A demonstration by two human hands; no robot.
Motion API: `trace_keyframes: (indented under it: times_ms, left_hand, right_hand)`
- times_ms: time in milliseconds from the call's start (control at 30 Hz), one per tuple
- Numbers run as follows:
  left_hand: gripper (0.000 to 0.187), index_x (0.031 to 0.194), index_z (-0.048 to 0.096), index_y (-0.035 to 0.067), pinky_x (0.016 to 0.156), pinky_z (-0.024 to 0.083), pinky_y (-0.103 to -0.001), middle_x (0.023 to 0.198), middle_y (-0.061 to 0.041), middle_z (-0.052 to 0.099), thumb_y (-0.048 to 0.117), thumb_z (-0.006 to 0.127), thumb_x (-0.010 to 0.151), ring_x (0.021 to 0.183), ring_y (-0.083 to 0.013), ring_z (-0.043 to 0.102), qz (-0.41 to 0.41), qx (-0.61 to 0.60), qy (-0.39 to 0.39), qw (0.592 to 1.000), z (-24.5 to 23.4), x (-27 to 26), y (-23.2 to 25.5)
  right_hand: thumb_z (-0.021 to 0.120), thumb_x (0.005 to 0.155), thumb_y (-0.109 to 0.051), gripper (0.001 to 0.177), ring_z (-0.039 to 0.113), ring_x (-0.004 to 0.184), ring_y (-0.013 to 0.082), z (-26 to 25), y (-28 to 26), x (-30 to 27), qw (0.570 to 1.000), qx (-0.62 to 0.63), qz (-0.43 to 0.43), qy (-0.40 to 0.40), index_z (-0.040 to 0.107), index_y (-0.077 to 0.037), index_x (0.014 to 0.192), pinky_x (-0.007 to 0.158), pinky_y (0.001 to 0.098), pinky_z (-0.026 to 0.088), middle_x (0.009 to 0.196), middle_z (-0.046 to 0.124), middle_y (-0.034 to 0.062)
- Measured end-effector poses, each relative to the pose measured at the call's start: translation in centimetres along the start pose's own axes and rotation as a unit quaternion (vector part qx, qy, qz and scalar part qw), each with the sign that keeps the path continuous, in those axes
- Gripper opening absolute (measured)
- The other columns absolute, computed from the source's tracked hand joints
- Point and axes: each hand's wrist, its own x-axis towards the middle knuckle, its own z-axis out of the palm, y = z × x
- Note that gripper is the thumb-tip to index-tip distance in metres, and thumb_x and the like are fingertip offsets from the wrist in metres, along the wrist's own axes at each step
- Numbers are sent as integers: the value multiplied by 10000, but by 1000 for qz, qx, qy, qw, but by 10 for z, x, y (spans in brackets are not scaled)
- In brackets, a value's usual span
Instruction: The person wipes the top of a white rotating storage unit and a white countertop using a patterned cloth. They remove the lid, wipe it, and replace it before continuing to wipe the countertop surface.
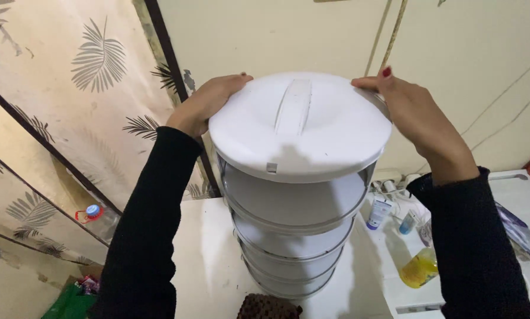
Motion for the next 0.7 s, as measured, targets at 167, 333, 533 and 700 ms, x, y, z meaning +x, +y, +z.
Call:
trace_keyframes:
  times_ms: [167,333,533,700]
  left_hand:
    - [520,1461,554,118,766,590,-167,1464,-61,636,296,445,985,1025,-121,750,-2,54,-9,998,-3,3,-4]
    - [650,1525,407,24,1007,605,-282,1577,-211,445,383,433,983,1289,-348,650,0,-35,8,999,-1,-4,-8]
    - [726,1529,297,-66,1187,386,-444,1575,-319,392,410,430,997,1471,-369,410,222,-228,29,948,-2,-38,-68]
    - [899,1574,147,-11,1236,267,-555,1640,-295,274,563,404,932,1536,-417,302,256,-203,59,943,23,-72,-100]
  right_hand:
    - [367,978,-515,631,531,1345,381,8,-8,-12,996,-36,77,-17,634,-86,1357,1031,529,453,1487,574,156]
    - [243,1034,-444,678,457,1366,475,9,-9,-31,999,8,-30,37,390,17,1509,1041,580,441,1560,422,276]
    - [467,936,155,417,591,1219,323,21,33,-93,984,58,-84,143,420,49,1336,965,389,540,1368,515,211]
    - [720,925,-11,358,707,946,343,46,22,-107,977,-107,-79,168,570,125,1220,717,398,617,1080,665,264]
